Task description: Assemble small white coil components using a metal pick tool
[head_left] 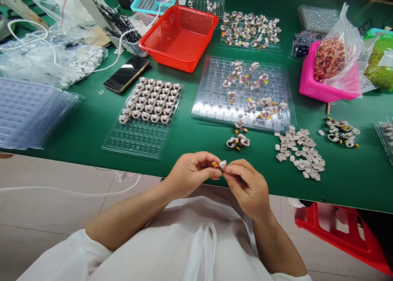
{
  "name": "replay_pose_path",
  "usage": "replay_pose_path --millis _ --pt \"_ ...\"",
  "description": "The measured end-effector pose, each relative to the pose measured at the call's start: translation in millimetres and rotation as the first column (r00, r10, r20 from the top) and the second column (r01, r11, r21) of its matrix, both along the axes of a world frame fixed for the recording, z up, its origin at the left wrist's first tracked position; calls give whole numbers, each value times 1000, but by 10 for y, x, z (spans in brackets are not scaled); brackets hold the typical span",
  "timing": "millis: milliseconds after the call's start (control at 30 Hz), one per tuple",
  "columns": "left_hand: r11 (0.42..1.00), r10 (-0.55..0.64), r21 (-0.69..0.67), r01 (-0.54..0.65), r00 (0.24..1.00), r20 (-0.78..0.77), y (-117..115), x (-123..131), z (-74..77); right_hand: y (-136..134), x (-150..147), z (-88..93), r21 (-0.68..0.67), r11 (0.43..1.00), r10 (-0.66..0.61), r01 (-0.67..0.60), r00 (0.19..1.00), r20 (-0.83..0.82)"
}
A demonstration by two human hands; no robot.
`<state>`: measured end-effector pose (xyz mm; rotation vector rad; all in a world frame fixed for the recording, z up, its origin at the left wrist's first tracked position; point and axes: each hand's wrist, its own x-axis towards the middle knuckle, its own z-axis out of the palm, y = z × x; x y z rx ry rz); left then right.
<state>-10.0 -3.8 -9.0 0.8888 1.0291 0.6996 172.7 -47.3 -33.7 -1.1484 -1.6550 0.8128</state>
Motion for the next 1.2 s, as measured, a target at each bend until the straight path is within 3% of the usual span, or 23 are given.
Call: replay_pose_path --millis 100,200,367,700,867,967,1067,1133,1200 --pt "999 2 -43 0 999 43 0 -12 -10 10 43 13 106 994 27 -37 995 92" --pt "987 -53 -138 78 982 180 20 -47 -45 12 105 19 212 975 30 -66 985 167" --pt "924 -51 -325 204 905 423 108 -77 -91 21 171 9 327 939 26 -104 972 233" --pt "877 -175 -369 307 920 350 205 -96 -1 40 161 46 405 894 -7 -191 898 440" --pt "870 -185 -383 310 926 330 188 -91 -8 72 231 105 398 874 57 -280 871 488" --pt "869 -185 -379 318 920 346 171 -64 -38 85 273 131 364 881 111 -300 881 459" --pt "889 -176 -343 303 918 355 156 -33 -24 44 290 128 298 918 171 -263 938 301" --pt "919 -151 -302 252 935 323 146 -17 10 -11 284 107 218 964 124 -150 984 126" --pt "947 -109 -263 184 955 274 135 -9 48 -69 269 76 108 994 -12 15 999 -32"
